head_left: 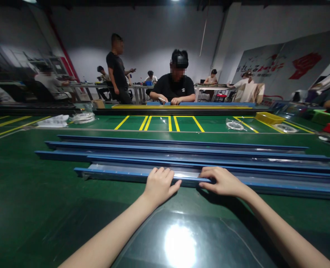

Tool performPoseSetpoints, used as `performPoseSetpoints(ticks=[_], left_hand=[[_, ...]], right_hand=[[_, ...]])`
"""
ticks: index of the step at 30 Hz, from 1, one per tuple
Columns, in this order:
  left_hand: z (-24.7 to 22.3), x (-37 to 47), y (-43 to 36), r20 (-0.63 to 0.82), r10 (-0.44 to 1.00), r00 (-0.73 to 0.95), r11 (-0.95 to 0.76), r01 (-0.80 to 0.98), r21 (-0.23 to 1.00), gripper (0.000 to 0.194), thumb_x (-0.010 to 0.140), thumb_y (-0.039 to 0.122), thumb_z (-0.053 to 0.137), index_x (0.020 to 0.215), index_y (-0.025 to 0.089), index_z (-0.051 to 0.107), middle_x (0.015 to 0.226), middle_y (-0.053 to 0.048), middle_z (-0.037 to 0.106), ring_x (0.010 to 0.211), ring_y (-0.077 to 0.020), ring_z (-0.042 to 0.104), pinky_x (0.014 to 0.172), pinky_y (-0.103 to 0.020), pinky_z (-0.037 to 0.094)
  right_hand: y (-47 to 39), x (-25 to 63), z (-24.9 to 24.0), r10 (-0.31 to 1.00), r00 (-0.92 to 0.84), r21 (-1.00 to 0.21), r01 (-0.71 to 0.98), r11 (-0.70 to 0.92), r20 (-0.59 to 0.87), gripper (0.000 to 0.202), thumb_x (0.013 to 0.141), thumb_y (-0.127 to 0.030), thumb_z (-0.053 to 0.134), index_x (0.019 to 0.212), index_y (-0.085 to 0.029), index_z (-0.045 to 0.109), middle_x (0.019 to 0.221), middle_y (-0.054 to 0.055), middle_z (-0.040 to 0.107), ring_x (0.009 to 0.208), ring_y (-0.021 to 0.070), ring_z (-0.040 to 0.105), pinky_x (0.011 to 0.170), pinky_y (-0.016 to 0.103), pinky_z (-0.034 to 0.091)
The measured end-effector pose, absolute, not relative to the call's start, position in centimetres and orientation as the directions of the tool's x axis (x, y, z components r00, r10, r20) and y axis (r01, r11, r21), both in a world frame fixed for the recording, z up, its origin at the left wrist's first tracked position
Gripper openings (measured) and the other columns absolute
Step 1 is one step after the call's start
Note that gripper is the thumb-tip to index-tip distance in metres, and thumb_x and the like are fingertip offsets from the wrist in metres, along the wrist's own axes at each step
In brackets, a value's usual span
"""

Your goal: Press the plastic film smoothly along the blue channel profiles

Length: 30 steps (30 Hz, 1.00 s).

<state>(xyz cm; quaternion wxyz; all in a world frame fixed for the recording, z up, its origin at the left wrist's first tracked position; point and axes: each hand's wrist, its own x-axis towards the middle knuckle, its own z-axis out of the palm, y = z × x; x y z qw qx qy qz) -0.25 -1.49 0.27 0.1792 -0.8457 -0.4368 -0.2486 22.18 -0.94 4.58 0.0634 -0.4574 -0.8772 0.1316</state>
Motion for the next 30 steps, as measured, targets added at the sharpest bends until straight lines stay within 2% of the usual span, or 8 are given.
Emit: performPoseSetpoints(ticks=[7, 12, 17, 21, 24, 30], left_hand=[[0.6, -0.4, -1.7, 0.521, 0.685, 0.509, -0.556, 0.828, -0.078, 0.025, 0.08, 0.037, 0.041, 0.071, 0.017, 0.052, 0.071, -0.003, 0.057, 0.07, -0.0173, 0.05, 0.061, -0.031, 0.033], [1.5, -0.6, -2.0, 0.438, 0.71, 0.552, -0.581, 0.81, -0.079, 0.018, 0.08, 0.033, 0.044, 0.077, 0.018, 0.052, 0.076, -0.004, 0.058, 0.075, -0.0185, 0.051, 0.064, -0.031, 0.035], [2.5, -1.1, -2.5, 0.323, 0.73, 0.602, -0.604, 0.79, -0.105, 0.006, 0.078, 0.019, 0.046, 0.083, 0.018, 0.05, 0.08, -0.004, 0.057, 0.075, -0.0187, 0.052, 0.063, -0.03, 0.037], [3.6, -1.9, -2.7, 0.249, 0.743, 0.621, -0.611, 0.781, -0.124, 0.029, 0.07, 0.004, 0.046, 0.096, 0.017, 0.048, 0.09, -0.005, 0.057, 0.079, -0.0192, 0.054, 0.066, -0.03, 0.039], [4.7, -2.8, -2.6, 0.217, 0.769, 0.601, -0.584, 0.799, -0.141, 0.029, 0.068, 0.002, 0.044, 0.092, 0.017, 0.05, 0.091, -0.006, 0.056, 0.08, -0.0202, 0.054, 0.067, -0.031, 0.04], [6.4, -4.4, -2.1, 0.147, 0.845, 0.515, -0.495, 0.855, -0.152, 0.019, 0.069, 0.004, 0.045, 0.081, 0.015, 0.054, 0.086, -0.008, 0.059, 0.078, -0.022, 0.057, 0.064, -0.032, 0.04]], right_hand=[[-0.6, 22.3, 4.4, 0.825, -0.564, -0.322, 0.786, 0.528, -0.023, 0.023, 0.074, -0.038, 0.048, 0.08, -0.021, 0.062, 0.08, 0.001, 0.06, 0.071, 0.0141, 0.053, 0.061, 0.023, 0.036], [-1.0, 21.8, 4.6, 0.829, -0.559, -0.285, 0.796, 0.535, -0.004, 0.022, 0.074, -0.036, 0.048, 0.078, -0.02, 0.062, 0.079, 0.003, 0.06, 0.07, 0.0145, 0.053, 0.062, 0.023, 0.036], [-1.3, 19.6, 4.6, 0.835, -0.548, -0.255, 0.801, 0.541, 0.052, 0.026, 0.078, -0.037, 0.042, 0.075, -0.019, 0.06, 0.075, 0.003, 0.059, 0.069, 0.0143, 0.053, 0.061, 0.023, 0.036], [-1.1, 16.8, 4.7, 0.835, -0.538, -0.253, 0.796, 0.549, 0.118, 0.025, 0.077, -0.04, 0.045, 0.081, -0.02, 0.059, 0.076, 0.002, 0.059, 0.069, 0.0135, 0.052, 0.06, 0.022, 0.034], [-1.1, 15.2, 4.8, 0.821, -0.548, -0.202, 0.796, 0.571, 0.161, 0.02, 0.077, -0.037, 0.047, 0.078, -0.02, 0.057, 0.075, 0.001, 0.056, 0.069, 0.0124, 0.051, 0.057, 0.021, 0.032], [-1.8, 14.4, 5.1, 0.817, -0.549, -0.02, 0.828, 0.561, 0.179, 0.018, 0.081, -0.031, 0.041, 0.074, -0.019, 0.051, 0.078, 0.002, 0.054, 0.071, 0.0133, 0.05, 0.053, 0.022, 0.028]])
